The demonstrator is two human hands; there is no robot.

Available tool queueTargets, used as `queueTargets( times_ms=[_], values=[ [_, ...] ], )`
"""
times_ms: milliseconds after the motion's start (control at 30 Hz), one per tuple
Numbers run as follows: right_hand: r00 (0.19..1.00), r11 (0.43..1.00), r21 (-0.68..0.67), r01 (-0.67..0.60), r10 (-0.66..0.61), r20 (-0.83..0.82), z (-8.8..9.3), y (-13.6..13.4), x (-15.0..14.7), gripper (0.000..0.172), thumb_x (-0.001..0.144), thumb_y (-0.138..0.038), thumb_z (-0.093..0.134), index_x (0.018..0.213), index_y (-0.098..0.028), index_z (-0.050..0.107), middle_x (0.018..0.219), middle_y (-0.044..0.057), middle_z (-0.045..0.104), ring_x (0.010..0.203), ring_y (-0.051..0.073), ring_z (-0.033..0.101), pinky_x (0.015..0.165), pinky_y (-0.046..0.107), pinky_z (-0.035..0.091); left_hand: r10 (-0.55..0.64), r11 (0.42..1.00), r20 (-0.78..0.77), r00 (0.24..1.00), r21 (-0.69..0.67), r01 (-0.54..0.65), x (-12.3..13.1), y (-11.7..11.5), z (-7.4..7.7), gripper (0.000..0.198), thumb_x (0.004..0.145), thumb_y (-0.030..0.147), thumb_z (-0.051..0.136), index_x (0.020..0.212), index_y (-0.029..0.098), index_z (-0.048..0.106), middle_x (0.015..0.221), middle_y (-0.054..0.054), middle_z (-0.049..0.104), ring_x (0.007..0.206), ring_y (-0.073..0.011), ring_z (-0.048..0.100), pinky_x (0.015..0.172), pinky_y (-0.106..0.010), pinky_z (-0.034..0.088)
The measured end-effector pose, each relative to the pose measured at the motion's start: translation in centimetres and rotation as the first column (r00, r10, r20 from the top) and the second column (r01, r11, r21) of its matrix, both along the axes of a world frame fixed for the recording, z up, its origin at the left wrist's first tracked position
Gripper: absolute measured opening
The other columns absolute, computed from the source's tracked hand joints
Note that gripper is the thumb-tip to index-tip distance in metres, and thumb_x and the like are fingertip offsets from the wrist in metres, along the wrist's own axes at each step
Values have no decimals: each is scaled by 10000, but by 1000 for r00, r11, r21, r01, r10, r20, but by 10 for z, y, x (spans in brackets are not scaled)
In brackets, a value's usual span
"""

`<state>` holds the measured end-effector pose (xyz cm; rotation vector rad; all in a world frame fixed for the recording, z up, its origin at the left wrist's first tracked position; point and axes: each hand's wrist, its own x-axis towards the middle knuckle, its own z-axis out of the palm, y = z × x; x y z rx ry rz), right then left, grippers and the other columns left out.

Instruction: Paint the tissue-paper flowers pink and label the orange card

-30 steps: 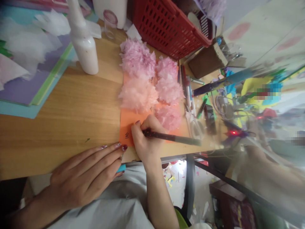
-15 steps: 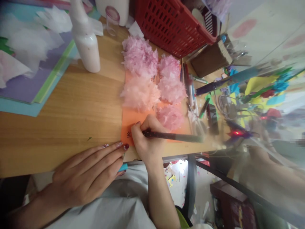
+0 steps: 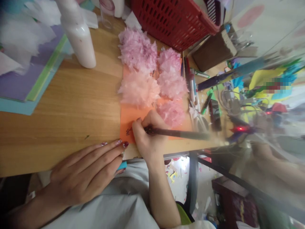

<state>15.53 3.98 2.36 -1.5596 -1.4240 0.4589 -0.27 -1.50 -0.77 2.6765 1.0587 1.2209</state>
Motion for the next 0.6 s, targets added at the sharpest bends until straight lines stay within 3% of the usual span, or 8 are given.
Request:
queueTargets(
  times_ms=[600],
  values=[
    [998, 996, -63, -55, 54, -25, -1, -2, 1, 367, 732, -69, 586, 546, -218, 307, 501, -96, 292, 457, 59, 265, 431, 226, 238, 10, 1000, -2, 1000, -6, -10, 0, 1, 2, 182, 1002, 187, 511, 984, 111, 676, 1107, -72, 766, 990, -181, 740, 853, -319, 529]
  ],
)
